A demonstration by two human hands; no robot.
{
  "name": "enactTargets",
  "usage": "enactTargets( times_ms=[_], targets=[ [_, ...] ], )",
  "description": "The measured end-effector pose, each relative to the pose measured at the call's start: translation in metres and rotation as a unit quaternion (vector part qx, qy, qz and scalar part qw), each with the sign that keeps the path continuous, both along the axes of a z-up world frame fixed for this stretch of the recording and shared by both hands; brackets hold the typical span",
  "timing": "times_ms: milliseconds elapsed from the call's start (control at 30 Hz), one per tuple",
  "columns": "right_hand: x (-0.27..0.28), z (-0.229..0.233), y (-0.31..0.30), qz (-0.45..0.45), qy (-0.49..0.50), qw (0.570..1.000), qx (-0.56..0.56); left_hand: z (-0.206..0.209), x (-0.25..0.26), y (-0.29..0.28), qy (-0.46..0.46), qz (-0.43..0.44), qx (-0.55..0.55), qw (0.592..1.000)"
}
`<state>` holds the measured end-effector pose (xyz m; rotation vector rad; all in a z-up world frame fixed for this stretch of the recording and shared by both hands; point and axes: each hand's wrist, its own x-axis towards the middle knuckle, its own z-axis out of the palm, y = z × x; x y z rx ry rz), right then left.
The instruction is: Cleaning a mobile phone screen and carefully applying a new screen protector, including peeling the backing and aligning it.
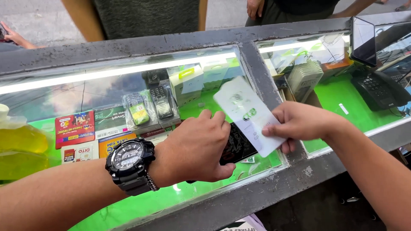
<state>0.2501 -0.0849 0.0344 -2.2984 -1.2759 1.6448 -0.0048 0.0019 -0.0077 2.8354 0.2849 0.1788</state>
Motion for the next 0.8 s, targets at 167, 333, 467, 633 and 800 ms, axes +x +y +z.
enactTargets(
  times_ms=[167, 333, 467, 633, 800],
  targets=[
    [-0.026, -0.007, -0.031, -0.117, 0.006, 0.993, -0.030, 0.002, -0.001, -0.001, 0.008, -0.003, -0.001, 1.000],
    [-0.047, -0.020, -0.056, -0.221, 0.023, 0.975, -0.012, 0.003, 0.001, 0.000, 0.010, -0.006, -0.007, 1.000],
    [-0.069, -0.020, -0.064, -0.281, 0.048, 0.958, 0.005, 0.001, 0.002, -0.002, 0.005, -0.013, 0.015, 1.000],
    [-0.077, -0.023, -0.066, -0.308, 0.069, 0.949, 0.014, 0.004, 0.002, -0.001, 0.026, -0.015, 0.006, 1.000],
    [-0.062, -0.024, -0.066, -0.282, 0.035, 0.958, 0.047, 0.018, -0.008, 0.000, 0.075, -0.012, 0.013, 0.997]
  ],
)
